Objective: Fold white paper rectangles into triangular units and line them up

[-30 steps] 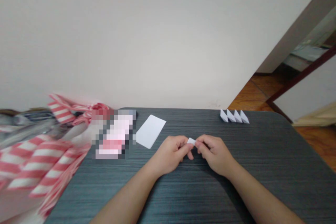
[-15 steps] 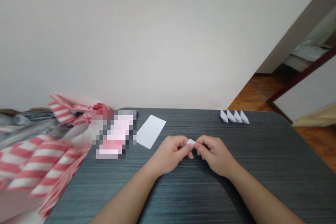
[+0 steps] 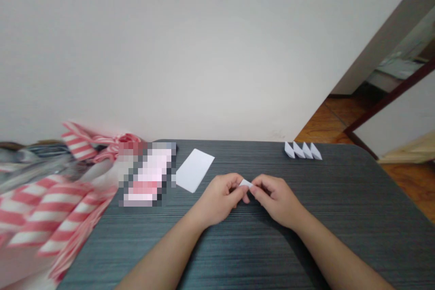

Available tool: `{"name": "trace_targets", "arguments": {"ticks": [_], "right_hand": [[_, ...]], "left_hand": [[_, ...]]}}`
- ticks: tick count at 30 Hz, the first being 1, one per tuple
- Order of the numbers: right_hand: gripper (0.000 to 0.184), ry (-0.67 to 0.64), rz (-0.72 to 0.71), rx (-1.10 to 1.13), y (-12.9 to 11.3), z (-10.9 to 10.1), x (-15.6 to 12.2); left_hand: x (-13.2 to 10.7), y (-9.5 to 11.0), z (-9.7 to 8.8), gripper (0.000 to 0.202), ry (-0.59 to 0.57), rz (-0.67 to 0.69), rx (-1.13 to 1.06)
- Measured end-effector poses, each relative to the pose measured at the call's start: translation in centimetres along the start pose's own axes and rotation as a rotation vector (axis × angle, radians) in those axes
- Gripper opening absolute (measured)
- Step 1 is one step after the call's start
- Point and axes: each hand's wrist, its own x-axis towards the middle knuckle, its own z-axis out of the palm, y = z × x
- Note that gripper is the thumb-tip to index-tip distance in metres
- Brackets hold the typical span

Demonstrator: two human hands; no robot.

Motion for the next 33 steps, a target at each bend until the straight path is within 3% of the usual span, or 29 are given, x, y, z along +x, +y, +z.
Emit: {"name": "trace_targets", "arguments": {"ticks": [11, 18, 33], "right_hand": [[0.021, 0.010, 0.009, 0.026, -0.26, -0.19, -0.02], [0.020, 0.094, 0.089, 0.058, 0.20, -0.24, -0.07], [0.022, 0.090, 0.161, 0.143, 0.61, -0.07, -0.10]], "left_hand": [[-0.01, 0.12, 0.10, 0.032, 0.009, -0.005, -0.015], [0.10, 0.20, 0.01, 0.033, 0.014, -0.064, -0.089], [0.07, 0.10, -0.01, 0.032, 0.028, -0.046, -0.121]]}}
